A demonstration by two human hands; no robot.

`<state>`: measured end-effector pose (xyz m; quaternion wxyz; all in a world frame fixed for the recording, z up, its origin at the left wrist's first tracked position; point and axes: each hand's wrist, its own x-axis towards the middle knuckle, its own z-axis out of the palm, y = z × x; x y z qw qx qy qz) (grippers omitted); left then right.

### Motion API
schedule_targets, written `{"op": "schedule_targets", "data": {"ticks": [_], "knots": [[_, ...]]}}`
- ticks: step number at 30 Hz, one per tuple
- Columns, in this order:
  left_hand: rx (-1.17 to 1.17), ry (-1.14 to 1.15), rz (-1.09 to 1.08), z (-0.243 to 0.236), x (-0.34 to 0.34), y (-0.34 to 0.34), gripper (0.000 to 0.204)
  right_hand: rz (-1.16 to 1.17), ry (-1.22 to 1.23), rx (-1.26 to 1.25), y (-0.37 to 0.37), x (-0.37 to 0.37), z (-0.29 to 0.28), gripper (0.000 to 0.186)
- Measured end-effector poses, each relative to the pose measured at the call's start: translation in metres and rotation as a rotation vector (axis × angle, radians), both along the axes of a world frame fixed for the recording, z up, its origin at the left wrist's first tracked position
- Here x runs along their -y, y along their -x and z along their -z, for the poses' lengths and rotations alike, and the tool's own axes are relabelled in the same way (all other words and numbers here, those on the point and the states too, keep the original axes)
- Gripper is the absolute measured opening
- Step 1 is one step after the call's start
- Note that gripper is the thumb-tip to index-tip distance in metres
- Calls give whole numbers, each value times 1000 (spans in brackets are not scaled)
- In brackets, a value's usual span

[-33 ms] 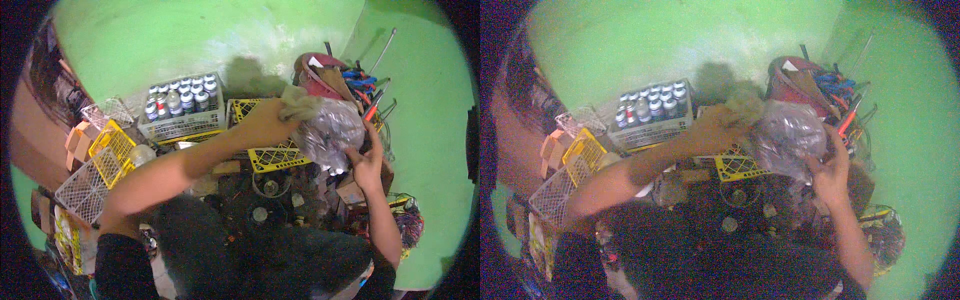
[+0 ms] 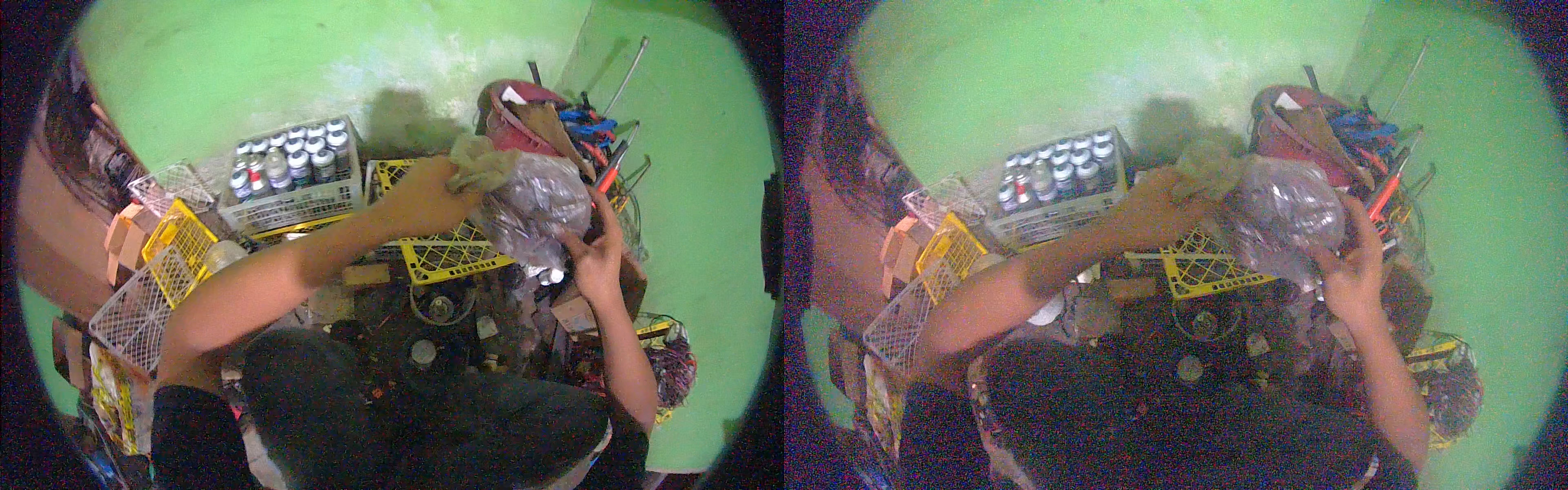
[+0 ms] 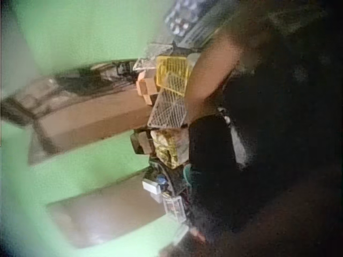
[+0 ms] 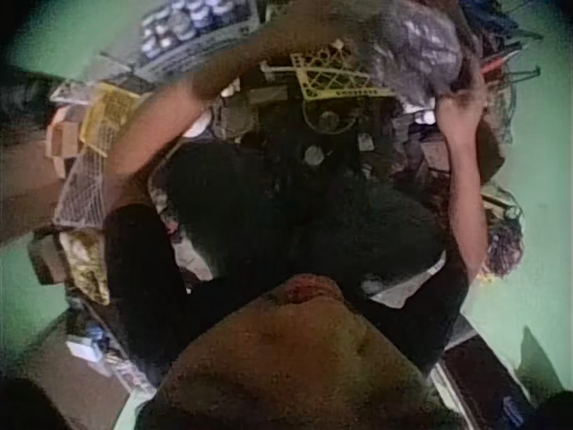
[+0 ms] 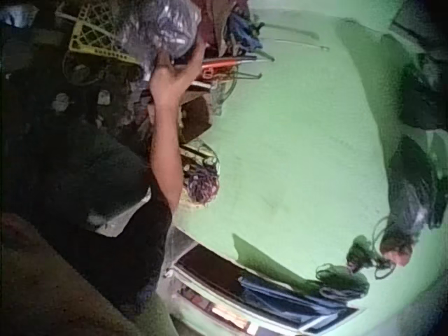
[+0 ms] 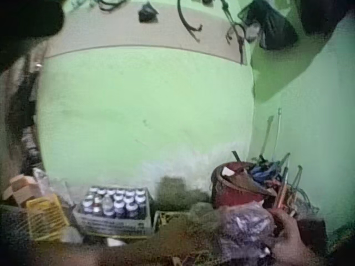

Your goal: The person sits on the floor and disassembles a mechanical component, likely a motor or pump, by removing a red cap and separating internal parts. They then handle a small white cylindrical object and a green plastic piece, placing them into a bucket.

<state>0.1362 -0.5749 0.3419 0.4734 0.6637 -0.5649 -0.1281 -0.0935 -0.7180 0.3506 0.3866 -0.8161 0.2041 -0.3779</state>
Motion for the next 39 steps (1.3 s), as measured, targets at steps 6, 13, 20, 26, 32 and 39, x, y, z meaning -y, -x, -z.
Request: {"op": "schedule_targets", "data": {"ticks": [6,13,20,26,32,39], "knots": [[105,-399,-47,82,49,-48,56,86,104,6,-64,98,108,51],[1007,-533,562,225,33,-79,92,157,-114,-195,-57,161,185,50],[948,-503,483,249,44,-91,80,445,-474,-114,-13,179,229,55],[773,-238,114,217,57,-111,68,360,-516,-11,35,210,262,49],[206,-44,-2,195,52,-133,61,495,-729,107,52,219,296,41],[246,67,-152,189,33,-163,51,466,-1383,460,-28,141,263,38]]}}
